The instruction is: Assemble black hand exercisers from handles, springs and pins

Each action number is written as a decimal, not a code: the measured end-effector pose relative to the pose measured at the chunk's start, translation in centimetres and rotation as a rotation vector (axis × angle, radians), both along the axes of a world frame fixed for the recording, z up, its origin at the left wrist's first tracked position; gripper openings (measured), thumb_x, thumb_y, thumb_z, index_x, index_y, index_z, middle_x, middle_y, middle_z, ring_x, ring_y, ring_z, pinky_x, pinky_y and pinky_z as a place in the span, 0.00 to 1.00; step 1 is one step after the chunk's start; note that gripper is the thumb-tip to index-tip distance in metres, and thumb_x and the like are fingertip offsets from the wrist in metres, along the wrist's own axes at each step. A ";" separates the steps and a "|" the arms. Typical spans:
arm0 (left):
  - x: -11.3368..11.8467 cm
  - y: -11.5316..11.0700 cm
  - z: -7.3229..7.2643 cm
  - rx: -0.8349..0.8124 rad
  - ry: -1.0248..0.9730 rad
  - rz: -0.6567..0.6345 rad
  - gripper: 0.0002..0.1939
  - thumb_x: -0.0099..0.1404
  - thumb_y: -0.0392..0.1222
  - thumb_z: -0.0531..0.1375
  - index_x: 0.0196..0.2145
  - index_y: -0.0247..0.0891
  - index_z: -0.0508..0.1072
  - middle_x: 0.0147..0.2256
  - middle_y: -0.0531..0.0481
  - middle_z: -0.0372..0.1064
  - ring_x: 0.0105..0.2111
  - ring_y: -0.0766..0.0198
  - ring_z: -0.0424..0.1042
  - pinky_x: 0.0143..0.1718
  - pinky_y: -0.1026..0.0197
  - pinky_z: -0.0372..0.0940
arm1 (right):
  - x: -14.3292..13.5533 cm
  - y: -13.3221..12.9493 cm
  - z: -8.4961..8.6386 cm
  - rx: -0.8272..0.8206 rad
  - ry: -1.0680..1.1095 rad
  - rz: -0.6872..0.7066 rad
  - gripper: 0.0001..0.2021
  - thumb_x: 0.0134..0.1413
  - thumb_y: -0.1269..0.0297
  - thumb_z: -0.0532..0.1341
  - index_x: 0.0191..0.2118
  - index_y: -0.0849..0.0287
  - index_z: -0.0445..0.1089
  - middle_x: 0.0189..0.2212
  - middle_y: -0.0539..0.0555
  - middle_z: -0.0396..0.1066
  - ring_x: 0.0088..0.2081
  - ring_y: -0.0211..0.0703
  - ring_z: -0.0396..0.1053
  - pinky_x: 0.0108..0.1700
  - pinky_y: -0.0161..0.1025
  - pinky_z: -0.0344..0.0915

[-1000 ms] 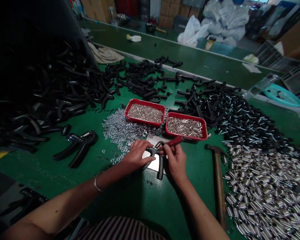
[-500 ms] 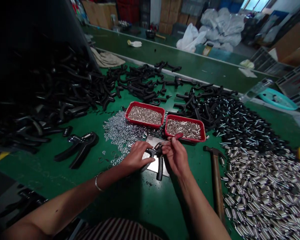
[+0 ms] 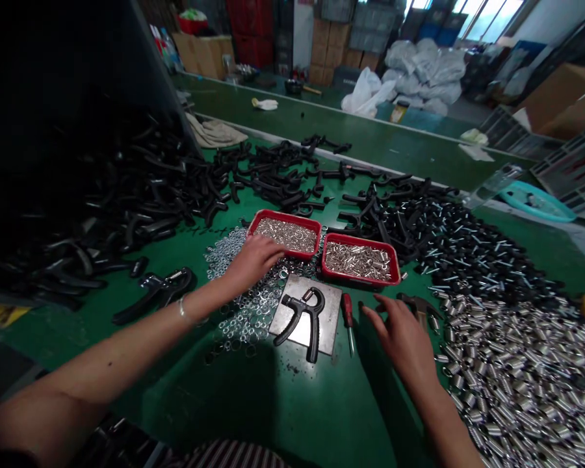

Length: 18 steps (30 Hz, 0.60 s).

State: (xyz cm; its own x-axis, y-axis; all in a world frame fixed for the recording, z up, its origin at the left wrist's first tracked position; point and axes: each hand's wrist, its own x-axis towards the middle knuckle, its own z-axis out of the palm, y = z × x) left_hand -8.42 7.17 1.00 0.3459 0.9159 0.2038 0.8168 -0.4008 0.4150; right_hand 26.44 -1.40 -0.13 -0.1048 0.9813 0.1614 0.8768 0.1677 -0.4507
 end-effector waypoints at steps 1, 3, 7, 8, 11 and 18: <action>-0.7 2.2 0.5 0.030 0.078 0.068 0.13 0.70 0.39 0.54 0.47 0.39 0.76 0.44 0.40 0.71 0.52 0.47 0.64 0.55 0.46 0.54 | -0.3 0.9 0.9 0.062 -0.015 0.036 0.17 0.59 0.50 0.61 0.49 0.53 0.72 0.42 0.58 0.76 0.39 0.53 0.74 0.40 0.47 0.69; -1.6 5.9 1.0 0.006 0.248 0.141 0.11 0.66 0.33 0.55 0.41 0.32 0.78 0.43 0.34 0.72 0.50 0.44 0.66 0.53 0.44 0.55 | -2.4 3.2 2.5 0.091 -0.001 0.170 0.12 0.63 0.55 0.58 0.45 0.54 0.73 0.41 0.57 0.75 0.40 0.50 0.73 0.42 0.45 0.68; -2.0 8.4 0.6 -0.007 0.343 0.125 0.09 0.62 0.29 0.57 0.35 0.29 0.77 0.41 0.30 0.74 0.47 0.43 0.70 0.49 0.47 0.58 | -9.5 9.3 3.5 0.106 -0.179 0.376 0.09 0.64 0.64 0.57 0.37 0.57 0.75 0.36 0.58 0.74 0.40 0.50 0.70 0.42 0.43 0.65; -2.0 8.2 0.3 0.006 0.347 0.126 0.09 0.63 0.30 0.56 0.36 0.30 0.77 0.42 0.30 0.74 0.48 0.44 0.70 0.49 0.48 0.58 | -11.3 10.8 3.4 0.123 -0.246 0.410 0.09 0.64 0.65 0.57 0.36 0.58 0.75 0.35 0.59 0.75 0.41 0.50 0.69 0.44 0.44 0.64; -2.2 7.3 -0.3 0.021 0.356 0.151 0.11 0.67 0.32 0.53 0.41 0.32 0.75 0.44 0.33 0.74 0.48 0.47 0.71 0.49 0.50 0.58 | -15.3 14.9 2.5 0.113 -0.330 0.495 0.09 0.61 0.69 0.59 0.33 0.60 0.77 0.33 0.60 0.75 0.40 0.50 0.69 0.51 0.45 0.60; -2.4 6.9 -0.7 -0.006 0.332 0.176 0.10 0.68 0.33 0.51 0.42 0.34 0.71 0.44 0.35 0.73 0.48 0.48 0.70 0.49 0.50 0.58 | -16.9 18.3 -0.1 0.039 -0.305 0.504 0.04 0.57 0.70 0.63 0.37 0.62 0.77 0.39 0.61 0.77 0.45 0.50 0.69 0.53 0.43 0.56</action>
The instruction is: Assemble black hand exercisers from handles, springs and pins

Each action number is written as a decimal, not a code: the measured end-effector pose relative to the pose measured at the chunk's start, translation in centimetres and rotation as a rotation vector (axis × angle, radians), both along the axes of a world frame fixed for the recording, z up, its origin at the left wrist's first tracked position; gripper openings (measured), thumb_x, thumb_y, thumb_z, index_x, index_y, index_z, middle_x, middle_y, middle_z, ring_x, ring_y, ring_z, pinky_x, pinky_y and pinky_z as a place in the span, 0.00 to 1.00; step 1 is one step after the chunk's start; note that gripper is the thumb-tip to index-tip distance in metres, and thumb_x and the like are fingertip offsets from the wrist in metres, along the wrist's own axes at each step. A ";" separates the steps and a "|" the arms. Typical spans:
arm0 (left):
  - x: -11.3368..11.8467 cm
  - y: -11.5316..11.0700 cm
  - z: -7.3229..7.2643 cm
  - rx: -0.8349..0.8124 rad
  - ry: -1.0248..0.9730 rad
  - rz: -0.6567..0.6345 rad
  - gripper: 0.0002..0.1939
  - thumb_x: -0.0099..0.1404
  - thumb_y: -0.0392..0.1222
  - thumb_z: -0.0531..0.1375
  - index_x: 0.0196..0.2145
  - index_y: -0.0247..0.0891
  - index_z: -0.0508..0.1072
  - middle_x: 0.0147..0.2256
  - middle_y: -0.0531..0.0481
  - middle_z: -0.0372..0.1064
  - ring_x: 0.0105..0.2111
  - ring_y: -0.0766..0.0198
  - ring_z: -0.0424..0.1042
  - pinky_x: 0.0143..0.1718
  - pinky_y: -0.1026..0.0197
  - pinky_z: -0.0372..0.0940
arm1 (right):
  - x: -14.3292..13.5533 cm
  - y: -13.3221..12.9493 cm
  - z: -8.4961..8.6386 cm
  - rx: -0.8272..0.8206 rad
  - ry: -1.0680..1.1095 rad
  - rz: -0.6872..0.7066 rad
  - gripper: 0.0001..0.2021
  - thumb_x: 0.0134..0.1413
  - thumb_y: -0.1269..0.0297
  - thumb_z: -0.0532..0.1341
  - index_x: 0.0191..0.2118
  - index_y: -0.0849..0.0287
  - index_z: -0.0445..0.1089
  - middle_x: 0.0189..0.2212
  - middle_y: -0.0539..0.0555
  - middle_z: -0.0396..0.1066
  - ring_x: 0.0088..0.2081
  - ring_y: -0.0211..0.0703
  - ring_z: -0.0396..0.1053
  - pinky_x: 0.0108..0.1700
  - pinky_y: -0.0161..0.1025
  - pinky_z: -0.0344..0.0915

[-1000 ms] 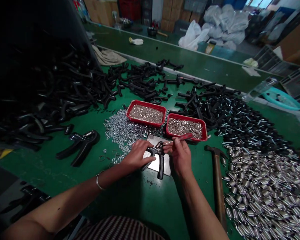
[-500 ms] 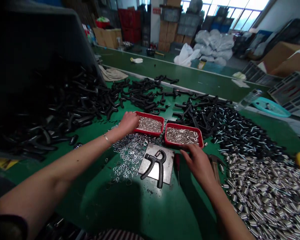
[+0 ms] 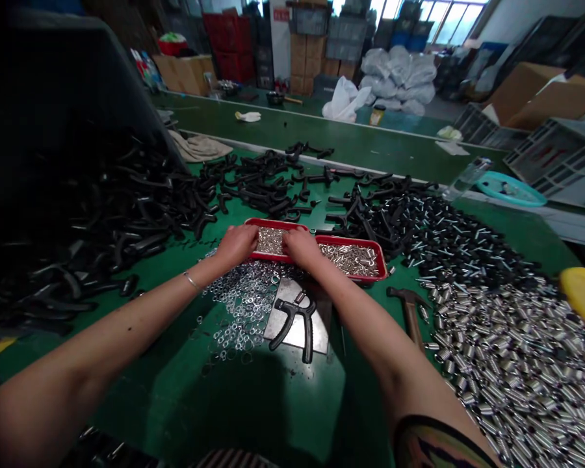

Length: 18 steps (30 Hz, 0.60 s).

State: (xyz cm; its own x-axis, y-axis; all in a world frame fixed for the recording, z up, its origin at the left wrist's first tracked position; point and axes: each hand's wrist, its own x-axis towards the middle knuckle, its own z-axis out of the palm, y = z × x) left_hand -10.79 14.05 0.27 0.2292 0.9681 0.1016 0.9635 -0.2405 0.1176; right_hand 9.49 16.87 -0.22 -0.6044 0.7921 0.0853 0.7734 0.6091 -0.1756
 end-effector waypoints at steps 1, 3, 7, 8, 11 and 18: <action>0.0 0.1 -0.1 0.006 -0.006 0.006 0.10 0.68 0.33 0.51 0.41 0.35 0.71 0.44 0.36 0.73 0.48 0.48 0.70 0.49 0.50 0.58 | 0.1 0.0 -0.2 0.000 0.004 -0.008 0.05 0.58 0.69 0.63 0.38 0.62 0.76 0.40 0.61 0.77 0.44 0.50 0.69 0.53 0.43 0.56; -0.2 0.4 0.0 0.033 -0.047 0.033 0.08 0.67 0.33 0.52 0.40 0.35 0.70 0.44 0.36 0.73 0.47 0.49 0.71 0.49 0.51 0.59 | 0.2 -0.2 -0.6 0.005 0.017 -0.027 0.06 0.60 0.69 0.61 0.39 0.63 0.75 0.40 0.62 0.77 0.43 0.50 0.69 0.53 0.44 0.55; -1.2 0.2 0.9 0.103 -0.366 0.091 0.05 0.66 0.35 0.55 0.40 0.36 0.69 0.39 0.43 0.73 0.39 0.57 0.72 0.43 0.58 0.63 | -0.1 -0.4 -1.1 0.015 0.068 -0.070 0.08 0.61 0.72 0.56 0.39 0.66 0.73 0.39 0.65 0.76 0.42 0.52 0.69 0.53 0.46 0.54; -1.5 -0.3 1.2 0.118 -0.465 0.091 0.04 0.66 0.37 0.56 0.40 0.37 0.69 0.37 0.45 0.73 0.37 0.59 0.72 0.41 0.59 0.64 | -0.1 -0.4 -1.1 0.013 0.090 -0.080 0.08 0.61 0.72 0.56 0.39 0.66 0.73 0.38 0.66 0.76 0.42 0.52 0.69 0.53 0.46 0.54; -1.6 -3.5 1.5 0.128 -0.649 0.052 0.05 0.67 0.42 0.58 0.38 0.38 0.71 0.35 0.49 0.73 0.34 0.62 0.72 0.40 0.60 0.65 | -0.2 -0.5 -0.8 0.003 0.186 -0.113 0.09 0.62 0.73 0.54 0.39 0.65 0.72 0.38 0.65 0.75 0.44 0.52 0.68 0.52 0.46 0.55; 2.4 -13.5 -0.4 -0.084 -0.736 -0.182 0.06 0.67 0.39 0.57 0.38 0.41 0.74 0.38 0.49 0.74 0.41 0.59 0.72 0.46 0.55 0.66 | 3.1 -6.0 1.1 -0.067 0.571 -0.207 0.08 0.63 0.67 0.53 0.45 0.59 0.67 0.42 0.55 0.73 0.42 0.43 0.69 0.45 0.39 0.64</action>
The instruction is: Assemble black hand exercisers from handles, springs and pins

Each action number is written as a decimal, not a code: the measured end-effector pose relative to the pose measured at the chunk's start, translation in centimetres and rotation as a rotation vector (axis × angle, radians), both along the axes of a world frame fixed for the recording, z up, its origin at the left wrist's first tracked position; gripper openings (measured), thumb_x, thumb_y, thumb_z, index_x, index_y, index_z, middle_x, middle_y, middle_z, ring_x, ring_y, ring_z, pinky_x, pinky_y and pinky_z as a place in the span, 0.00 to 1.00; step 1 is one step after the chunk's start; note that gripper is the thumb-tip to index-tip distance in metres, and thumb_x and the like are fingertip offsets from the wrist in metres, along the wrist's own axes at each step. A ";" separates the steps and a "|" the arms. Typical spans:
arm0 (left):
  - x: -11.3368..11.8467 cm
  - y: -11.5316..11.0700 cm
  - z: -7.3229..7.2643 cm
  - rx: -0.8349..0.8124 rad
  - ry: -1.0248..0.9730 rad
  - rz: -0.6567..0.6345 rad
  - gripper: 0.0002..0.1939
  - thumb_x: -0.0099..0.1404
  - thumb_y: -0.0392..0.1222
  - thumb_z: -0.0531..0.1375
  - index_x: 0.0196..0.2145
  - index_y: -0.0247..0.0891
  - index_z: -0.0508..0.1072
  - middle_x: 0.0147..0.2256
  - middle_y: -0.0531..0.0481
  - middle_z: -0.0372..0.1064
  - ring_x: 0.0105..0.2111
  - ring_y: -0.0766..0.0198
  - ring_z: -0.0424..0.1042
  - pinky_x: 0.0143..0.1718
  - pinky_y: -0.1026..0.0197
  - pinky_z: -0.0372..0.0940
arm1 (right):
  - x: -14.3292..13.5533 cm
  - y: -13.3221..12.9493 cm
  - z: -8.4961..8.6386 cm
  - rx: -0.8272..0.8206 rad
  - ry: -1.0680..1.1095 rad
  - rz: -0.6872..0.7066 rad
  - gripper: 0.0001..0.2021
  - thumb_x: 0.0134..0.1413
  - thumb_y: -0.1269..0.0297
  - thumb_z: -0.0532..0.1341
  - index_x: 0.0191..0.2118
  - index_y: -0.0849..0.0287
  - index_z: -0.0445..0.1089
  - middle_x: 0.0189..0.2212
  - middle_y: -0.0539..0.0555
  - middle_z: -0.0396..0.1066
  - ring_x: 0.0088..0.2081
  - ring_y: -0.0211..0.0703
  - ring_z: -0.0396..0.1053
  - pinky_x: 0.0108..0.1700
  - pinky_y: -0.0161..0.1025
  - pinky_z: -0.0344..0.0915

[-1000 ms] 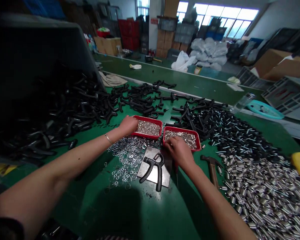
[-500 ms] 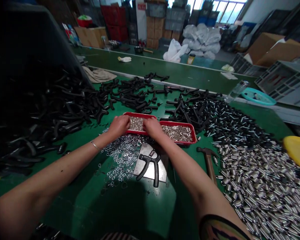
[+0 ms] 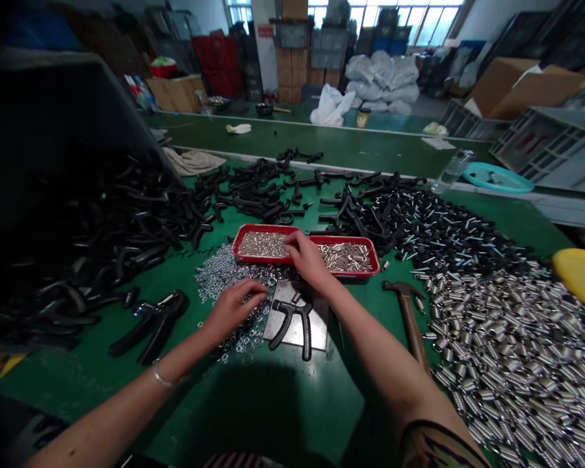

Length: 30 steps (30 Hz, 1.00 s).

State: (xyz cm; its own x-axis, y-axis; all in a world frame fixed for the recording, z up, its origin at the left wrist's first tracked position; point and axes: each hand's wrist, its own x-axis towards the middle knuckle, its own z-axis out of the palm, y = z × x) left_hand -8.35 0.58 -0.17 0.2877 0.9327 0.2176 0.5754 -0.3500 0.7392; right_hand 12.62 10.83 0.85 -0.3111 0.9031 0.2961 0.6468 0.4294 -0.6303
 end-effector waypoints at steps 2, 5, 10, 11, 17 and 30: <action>1.6 -1.2 -0.3 -0.054 -0.042 -0.010 0.05 0.66 0.38 0.58 0.37 0.41 0.75 0.37 0.50 0.75 0.40 0.60 0.73 0.45 0.56 0.67 | 2.0 -3.8 -0.2 -0.154 0.302 -0.015 0.08 0.61 0.60 0.58 0.41 0.57 0.68 0.38 0.53 0.73 0.38 0.43 0.71 0.41 0.39 0.66; 3.7 -1.6 -0.4 -0.141 -0.114 0.010 0.04 0.64 0.39 0.60 0.36 0.41 0.76 0.36 0.51 0.76 0.39 0.60 0.74 0.44 0.57 0.67 | 4.8 -9.4 -1.1 -0.451 0.556 -0.014 0.10 0.57 0.55 0.62 0.36 0.57 0.69 0.30 0.49 0.73 0.32 0.42 0.71 0.37 0.39 0.67; 4.9 -1.8 -0.8 -0.219 -0.187 0.006 0.05 0.65 0.41 0.60 0.36 0.40 0.76 0.36 0.51 0.76 0.40 0.59 0.75 0.46 0.57 0.67 | 5.8 -13.2 -2.6 -0.554 0.563 -0.103 0.12 0.55 0.53 0.63 0.33 0.58 0.71 0.25 0.49 0.71 0.29 0.43 0.69 0.35 0.40 0.66; 4.7 -2.0 -0.8 -0.214 -0.187 0.025 0.06 0.66 0.41 0.59 0.36 0.40 0.75 0.37 0.50 0.76 0.40 0.59 0.74 0.46 0.57 0.66 | 5.5 -13.2 -2.8 -0.498 0.514 -0.120 0.12 0.56 0.54 0.63 0.33 0.58 0.71 0.26 0.50 0.71 0.29 0.43 0.69 0.36 0.41 0.67; 1.6 -3.1 -0.5 -0.223 -0.207 0.150 0.07 0.64 0.43 0.60 0.37 0.40 0.75 0.37 0.50 0.76 0.39 0.59 0.74 0.44 0.57 0.67 | 3.6 -12.5 -3.9 0.017 0.049 0.007 0.08 0.63 0.59 0.60 0.35 0.56 0.71 0.36 0.56 0.73 0.43 0.51 0.67 0.50 0.49 0.63; 0.8 -3.1 -1.8 -0.358 -0.354 0.129 0.11 0.64 0.48 0.61 0.36 0.38 0.75 0.35 0.49 0.77 0.37 0.60 0.75 0.41 0.60 0.67 | 3.0 -12.6 -5.6 0.248 -0.276 -0.013 0.09 0.67 0.62 0.57 0.36 0.59 0.71 0.35 0.57 0.73 0.40 0.49 0.66 0.47 0.45 0.64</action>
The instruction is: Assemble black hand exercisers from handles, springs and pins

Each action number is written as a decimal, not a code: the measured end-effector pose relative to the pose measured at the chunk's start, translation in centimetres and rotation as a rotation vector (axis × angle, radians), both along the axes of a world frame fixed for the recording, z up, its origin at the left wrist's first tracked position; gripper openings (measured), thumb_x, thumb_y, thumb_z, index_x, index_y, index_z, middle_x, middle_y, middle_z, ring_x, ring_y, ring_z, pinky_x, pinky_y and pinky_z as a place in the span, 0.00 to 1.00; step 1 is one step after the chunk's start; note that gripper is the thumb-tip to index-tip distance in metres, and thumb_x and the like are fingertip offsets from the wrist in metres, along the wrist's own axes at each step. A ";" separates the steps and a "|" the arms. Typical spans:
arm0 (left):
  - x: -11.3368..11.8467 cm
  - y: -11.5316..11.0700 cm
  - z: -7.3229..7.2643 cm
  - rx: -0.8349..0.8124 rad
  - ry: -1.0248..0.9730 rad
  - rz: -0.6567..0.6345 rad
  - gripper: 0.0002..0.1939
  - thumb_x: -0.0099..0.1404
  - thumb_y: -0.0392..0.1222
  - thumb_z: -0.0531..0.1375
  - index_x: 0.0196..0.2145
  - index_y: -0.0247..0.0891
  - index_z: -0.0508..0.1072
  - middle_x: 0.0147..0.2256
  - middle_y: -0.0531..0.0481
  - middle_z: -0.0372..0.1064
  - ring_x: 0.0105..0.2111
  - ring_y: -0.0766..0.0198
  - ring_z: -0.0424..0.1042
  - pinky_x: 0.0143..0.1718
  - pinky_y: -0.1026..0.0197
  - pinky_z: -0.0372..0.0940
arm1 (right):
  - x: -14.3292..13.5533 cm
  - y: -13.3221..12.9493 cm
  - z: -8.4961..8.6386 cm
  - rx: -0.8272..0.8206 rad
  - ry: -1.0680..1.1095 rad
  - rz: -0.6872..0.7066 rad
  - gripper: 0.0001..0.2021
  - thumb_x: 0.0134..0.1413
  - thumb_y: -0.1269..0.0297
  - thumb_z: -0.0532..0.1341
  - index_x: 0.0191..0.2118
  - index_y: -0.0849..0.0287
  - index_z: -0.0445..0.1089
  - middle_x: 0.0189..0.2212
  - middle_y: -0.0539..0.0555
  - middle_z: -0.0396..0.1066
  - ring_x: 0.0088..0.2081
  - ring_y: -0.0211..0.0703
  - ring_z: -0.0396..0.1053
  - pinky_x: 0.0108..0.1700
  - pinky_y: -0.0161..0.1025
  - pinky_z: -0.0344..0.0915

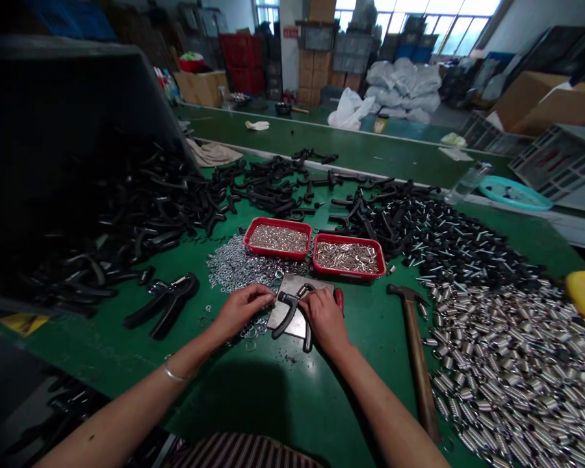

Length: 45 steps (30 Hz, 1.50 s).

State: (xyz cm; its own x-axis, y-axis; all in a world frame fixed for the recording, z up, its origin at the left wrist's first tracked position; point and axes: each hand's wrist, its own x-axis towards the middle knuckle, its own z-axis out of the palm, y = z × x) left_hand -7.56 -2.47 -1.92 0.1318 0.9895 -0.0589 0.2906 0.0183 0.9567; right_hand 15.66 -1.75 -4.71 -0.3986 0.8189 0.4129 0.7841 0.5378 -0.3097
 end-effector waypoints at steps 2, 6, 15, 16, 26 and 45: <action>0.1 0.0 0.0 0.058 0.066 -0.017 0.09 0.65 0.46 0.60 0.36 0.39 0.75 0.35 0.50 0.76 0.38 0.60 0.74 0.42 0.60 0.66 | 0.0 0.1 0.0 0.017 -0.044 -0.002 0.09 0.66 0.62 0.57 0.36 0.59 0.71 0.36 0.57 0.73 0.41 0.49 0.66 0.47 0.45 0.63; 0.4 0.0 0.2 0.193 0.220 -0.065 0.07 0.68 0.43 0.58 0.37 0.40 0.75 0.37 0.50 0.75 0.40 0.60 0.73 0.45 0.58 0.64 | -0.1 0.1 0.1 0.026 -0.129 0.025 0.11 0.67 0.62 0.56 0.37 0.60 0.72 0.36 0.58 0.74 0.41 0.50 0.65 0.46 0.46 0.63; 3.7 1.8 -0.3 0.551 0.616 -0.257 0.09 0.72 0.42 0.56 0.36 0.37 0.72 0.37 0.48 0.73 0.42 0.57 0.66 0.48 0.53 0.57 | 1.6 -0.4 0.5 -0.271 0.303 0.072 0.10 0.67 0.63 0.56 0.45 0.57 0.74 0.42 0.56 0.75 0.46 0.48 0.70 0.51 0.45 0.66; 4.0 2.0 -0.6 0.564 0.637 -0.269 0.09 0.72 0.42 0.55 0.36 0.37 0.72 0.37 0.48 0.72 0.42 0.57 0.66 0.47 0.53 0.57 | 2.1 -0.6 0.5 -0.314 0.379 0.026 0.11 0.66 0.62 0.56 0.47 0.56 0.73 0.44 0.56 0.74 0.47 0.47 0.70 0.52 0.45 0.66; 4.7 2.6 -0.9 0.639 0.724 -0.331 0.12 0.73 0.44 0.54 0.37 0.36 0.73 0.37 0.46 0.73 0.41 0.56 0.67 0.46 0.52 0.56 | 7.9 -5.3 0.7 -0.506 0.408 -0.164 0.15 0.66 0.57 0.54 0.47 0.56 0.74 0.44 0.56 0.77 0.45 0.48 0.74 0.49 0.44 0.68; 4.2 3.2 -0.8 0.585 0.630 -0.457 0.10 0.73 0.39 0.53 0.42 0.36 0.75 0.41 0.45 0.73 0.44 0.58 0.69 0.48 0.53 0.64 | 20.5 -6.4 1.0 -0.346 -0.501 -0.625 0.21 0.68 0.54 0.47 0.52 0.63 0.68 0.37 0.64 0.72 0.34 0.54 0.72 0.31 0.43 0.64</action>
State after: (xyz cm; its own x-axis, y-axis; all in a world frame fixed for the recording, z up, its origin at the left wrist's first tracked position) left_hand -3.36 0.72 -2.70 0.6229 0.7463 0.2344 0.6136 -0.6520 0.4453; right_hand 36.19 -8.20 -3.72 0.0976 0.9952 -0.0029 0.9917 -0.0971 0.0839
